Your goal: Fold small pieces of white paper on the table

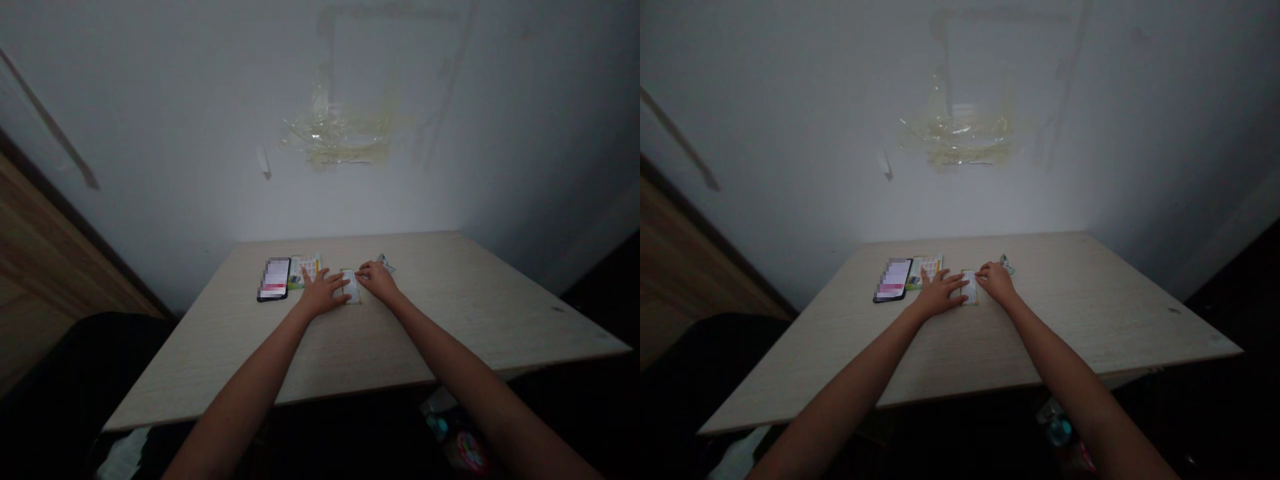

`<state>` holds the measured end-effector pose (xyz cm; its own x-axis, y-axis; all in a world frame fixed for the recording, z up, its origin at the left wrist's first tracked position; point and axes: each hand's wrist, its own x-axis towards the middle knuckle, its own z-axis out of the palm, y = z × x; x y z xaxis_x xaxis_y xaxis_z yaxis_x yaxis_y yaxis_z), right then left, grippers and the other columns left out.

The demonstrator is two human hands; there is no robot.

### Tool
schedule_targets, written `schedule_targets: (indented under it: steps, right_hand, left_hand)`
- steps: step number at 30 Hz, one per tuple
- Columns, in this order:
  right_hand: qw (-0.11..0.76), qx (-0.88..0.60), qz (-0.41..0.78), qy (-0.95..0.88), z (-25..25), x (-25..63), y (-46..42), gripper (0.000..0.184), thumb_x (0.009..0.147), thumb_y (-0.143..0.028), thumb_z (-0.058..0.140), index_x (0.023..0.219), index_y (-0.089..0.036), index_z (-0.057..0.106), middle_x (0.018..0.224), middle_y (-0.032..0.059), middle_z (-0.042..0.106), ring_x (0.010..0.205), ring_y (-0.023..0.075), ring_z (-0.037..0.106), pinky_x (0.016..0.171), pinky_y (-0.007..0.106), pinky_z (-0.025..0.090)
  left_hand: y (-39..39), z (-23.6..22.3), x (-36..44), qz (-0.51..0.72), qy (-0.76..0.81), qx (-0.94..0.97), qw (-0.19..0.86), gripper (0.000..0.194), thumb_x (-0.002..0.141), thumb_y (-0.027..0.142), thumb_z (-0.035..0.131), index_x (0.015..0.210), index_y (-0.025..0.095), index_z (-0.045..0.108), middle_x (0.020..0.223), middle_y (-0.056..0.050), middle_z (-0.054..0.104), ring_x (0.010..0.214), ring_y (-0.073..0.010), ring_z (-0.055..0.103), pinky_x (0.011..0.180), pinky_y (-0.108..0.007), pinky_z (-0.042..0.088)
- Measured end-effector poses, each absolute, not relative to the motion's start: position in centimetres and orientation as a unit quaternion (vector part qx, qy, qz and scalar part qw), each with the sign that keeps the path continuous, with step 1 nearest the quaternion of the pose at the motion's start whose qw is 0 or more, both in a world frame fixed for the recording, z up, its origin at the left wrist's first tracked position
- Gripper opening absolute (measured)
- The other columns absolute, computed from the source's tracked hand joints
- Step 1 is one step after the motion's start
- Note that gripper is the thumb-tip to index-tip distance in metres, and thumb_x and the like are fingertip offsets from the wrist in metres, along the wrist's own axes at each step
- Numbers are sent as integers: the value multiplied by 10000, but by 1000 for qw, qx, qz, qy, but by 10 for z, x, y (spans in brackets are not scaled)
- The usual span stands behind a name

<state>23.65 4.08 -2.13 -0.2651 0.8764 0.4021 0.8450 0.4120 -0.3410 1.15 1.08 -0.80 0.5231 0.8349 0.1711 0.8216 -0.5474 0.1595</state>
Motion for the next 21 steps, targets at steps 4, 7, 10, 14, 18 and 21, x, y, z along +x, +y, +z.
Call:
schedule_targets:
  steps: [4,7,10,14,18,21]
  right_hand:
    - [277,-534,43,-798,-21,239,41,233,888,-313,629,1040,-210,771,1090,84,689,1052,218,593,986,400,447]
    - [276,-527,46,-803,-21,241,41,229,867,-305,656,1042,-212,770,1109,82,685,1064,221,594,1001,403,441]
    - [274,-520,49,-808,-22,243,41,237,859,-311,668,1049,-212,769,1132,88,679,1079,224,595,1020,401,431]
    - [278,-515,62,-808,-25,246,41,255,842,-310,688,1064,-212,766,1164,101,669,1107,230,594,1041,399,417]
    - [274,-509,80,-812,-26,249,38,289,830,-323,701,1090,-209,757,1209,113,649,1142,244,583,1053,413,412]
    - [266,-502,86,-818,-26,251,36,323,824,-329,712,1120,-203,743,1245,129,628,1165,257,574,1061,431,409]
  left_hand:
    - [10,-8,11,119,476,870,34,529,870,696,464,1366,514,491,1520,82,459,1444,-386,264,1001,-808,-198]
    - [10,-7,11,117,482,868,37,533,870,700,457,1368,514,490,1523,84,457,1444,-388,261,1013,-800,-194]
    - [10,-6,11,109,487,865,43,533,866,701,464,1364,517,493,1525,86,453,1442,-389,263,1020,-797,-184]
    - [10,-5,11,105,487,866,44,537,864,712,455,1365,521,488,1530,90,444,1444,-388,260,1014,-811,-170]
    - [10,-4,11,98,490,865,40,551,863,719,445,1376,520,478,1536,85,436,1445,-397,257,1014,-813,-164]
    - [9,-4,12,102,491,864,39,546,863,713,453,1372,519,486,1533,83,441,1444,-396,260,1019,-803,-177]
